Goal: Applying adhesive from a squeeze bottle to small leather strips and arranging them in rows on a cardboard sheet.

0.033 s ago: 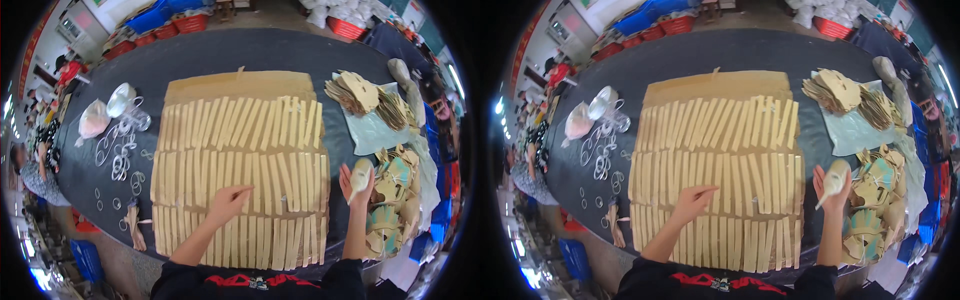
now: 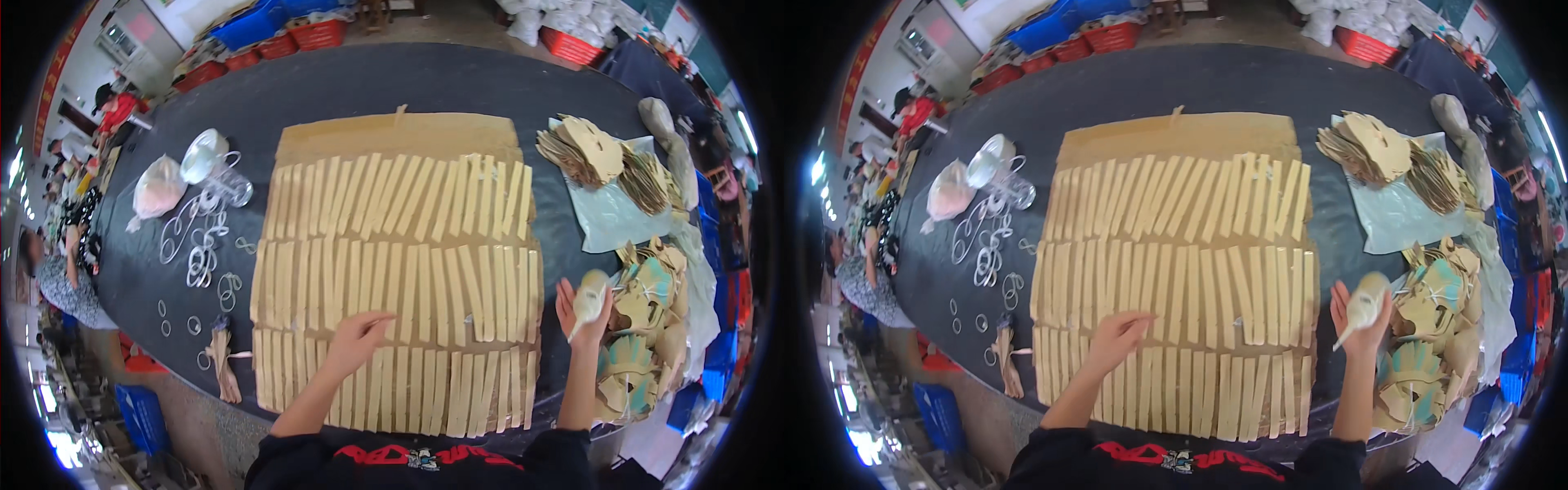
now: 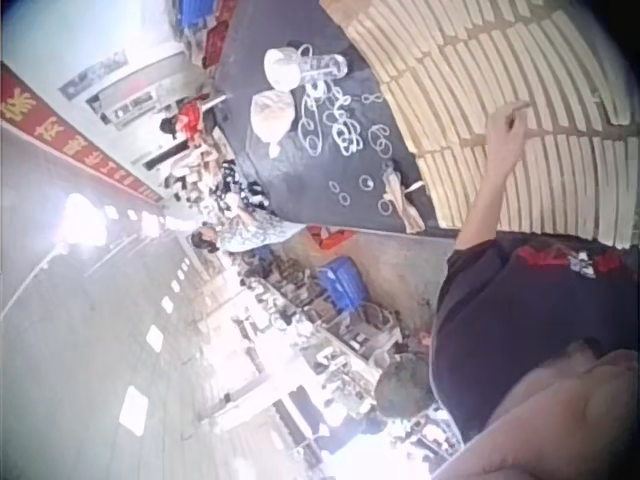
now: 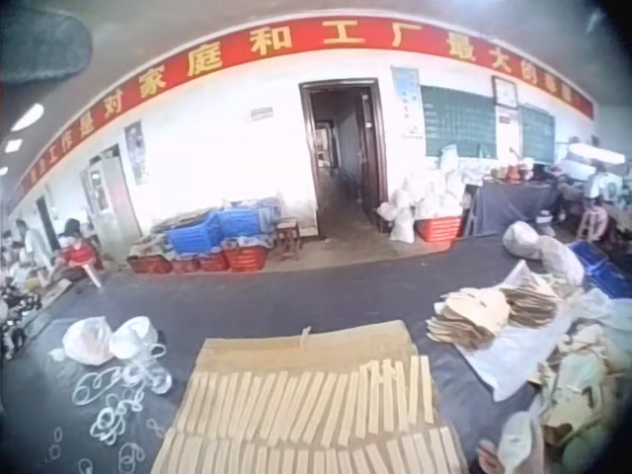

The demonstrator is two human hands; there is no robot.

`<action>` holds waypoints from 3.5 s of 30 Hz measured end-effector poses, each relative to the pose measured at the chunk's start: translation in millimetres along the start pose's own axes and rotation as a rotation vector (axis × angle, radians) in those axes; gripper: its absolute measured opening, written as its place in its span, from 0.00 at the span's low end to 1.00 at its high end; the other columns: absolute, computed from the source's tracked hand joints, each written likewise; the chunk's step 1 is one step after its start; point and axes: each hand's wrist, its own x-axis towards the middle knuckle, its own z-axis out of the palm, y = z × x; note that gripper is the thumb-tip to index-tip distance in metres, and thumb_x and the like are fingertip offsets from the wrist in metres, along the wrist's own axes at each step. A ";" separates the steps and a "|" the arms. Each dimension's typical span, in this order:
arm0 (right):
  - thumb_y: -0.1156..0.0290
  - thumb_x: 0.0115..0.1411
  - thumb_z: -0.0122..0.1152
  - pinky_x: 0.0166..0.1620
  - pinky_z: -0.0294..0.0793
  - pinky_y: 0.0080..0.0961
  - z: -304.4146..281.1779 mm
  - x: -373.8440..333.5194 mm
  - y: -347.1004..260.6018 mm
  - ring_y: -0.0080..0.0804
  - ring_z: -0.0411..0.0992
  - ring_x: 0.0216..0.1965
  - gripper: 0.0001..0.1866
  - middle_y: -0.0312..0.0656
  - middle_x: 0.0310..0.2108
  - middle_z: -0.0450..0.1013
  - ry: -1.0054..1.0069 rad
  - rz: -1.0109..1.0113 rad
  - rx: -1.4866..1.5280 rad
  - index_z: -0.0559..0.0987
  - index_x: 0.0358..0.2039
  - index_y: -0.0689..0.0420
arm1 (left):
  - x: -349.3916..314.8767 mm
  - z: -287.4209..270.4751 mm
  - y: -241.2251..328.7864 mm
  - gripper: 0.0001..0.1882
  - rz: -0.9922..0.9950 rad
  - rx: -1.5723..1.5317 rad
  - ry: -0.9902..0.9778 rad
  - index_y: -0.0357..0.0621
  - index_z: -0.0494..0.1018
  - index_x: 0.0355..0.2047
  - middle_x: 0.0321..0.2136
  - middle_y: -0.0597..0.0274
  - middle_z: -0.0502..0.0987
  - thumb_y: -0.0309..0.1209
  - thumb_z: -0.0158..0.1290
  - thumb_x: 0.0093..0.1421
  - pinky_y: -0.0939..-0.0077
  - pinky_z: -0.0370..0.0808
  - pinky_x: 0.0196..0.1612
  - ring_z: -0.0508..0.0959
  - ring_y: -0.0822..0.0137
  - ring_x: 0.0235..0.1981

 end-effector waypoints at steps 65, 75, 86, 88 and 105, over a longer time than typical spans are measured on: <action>0.31 0.50 0.41 0.58 0.57 0.41 125.5 -161.3 367.3 0.52 0.61 0.53 0.45 0.62 0.47 0.66 -0.222 0.458 0.197 0.74 0.33 0.72 | -178.9 -307.3 -172.8 0.07 0.018 -0.232 0.591 0.35 0.72 0.36 0.32 0.61 0.77 0.24 0.47 0.58 0.84 0.69 0.36 0.74 0.77 0.33; 0.37 0.53 0.44 0.50 0.69 0.38 226.9 -108.4 608.8 0.47 0.71 0.43 0.41 0.62 0.43 0.68 -0.419 0.871 -0.135 0.61 0.52 0.64 | -219.0 -307.5 -200.6 0.05 0.088 -0.204 0.266 0.32 0.69 0.34 0.36 0.56 0.76 0.21 0.46 0.58 0.81 0.69 0.40 0.73 0.74 0.37; 0.34 0.50 0.44 0.57 0.62 0.41 226.7 -99.4 622.8 0.55 0.64 0.52 0.48 0.66 0.50 0.62 -0.401 0.916 -0.157 0.59 0.54 0.68 | -276.6 -333.4 -129.0 0.10 0.463 -1.039 0.550 0.39 0.62 0.33 0.24 0.55 0.70 0.34 0.44 0.58 0.65 0.70 0.31 0.71 0.62 0.18; 0.34 0.50 0.45 0.52 0.66 0.38 246.6 -118.2 604.4 0.50 0.68 0.47 0.45 0.60 0.45 0.66 -0.445 0.879 -0.049 0.62 0.52 0.65 | -265.5 -331.1 -95.9 0.11 0.300 -0.865 0.725 0.38 0.63 0.37 0.26 0.55 0.71 0.34 0.42 0.61 0.71 0.68 0.28 0.70 0.67 0.18; 0.45 0.57 0.48 0.49 0.69 0.39 328.4 -188.3 369.5 0.36 0.67 0.47 0.31 0.40 0.47 0.65 -0.358 -0.757 -0.233 0.61 0.53 0.54 | -183.1 -270.9 10.0 0.06 0.236 -0.658 0.106 0.32 0.71 0.33 0.27 0.63 0.73 0.22 0.51 0.55 0.83 0.67 0.33 0.70 0.76 0.26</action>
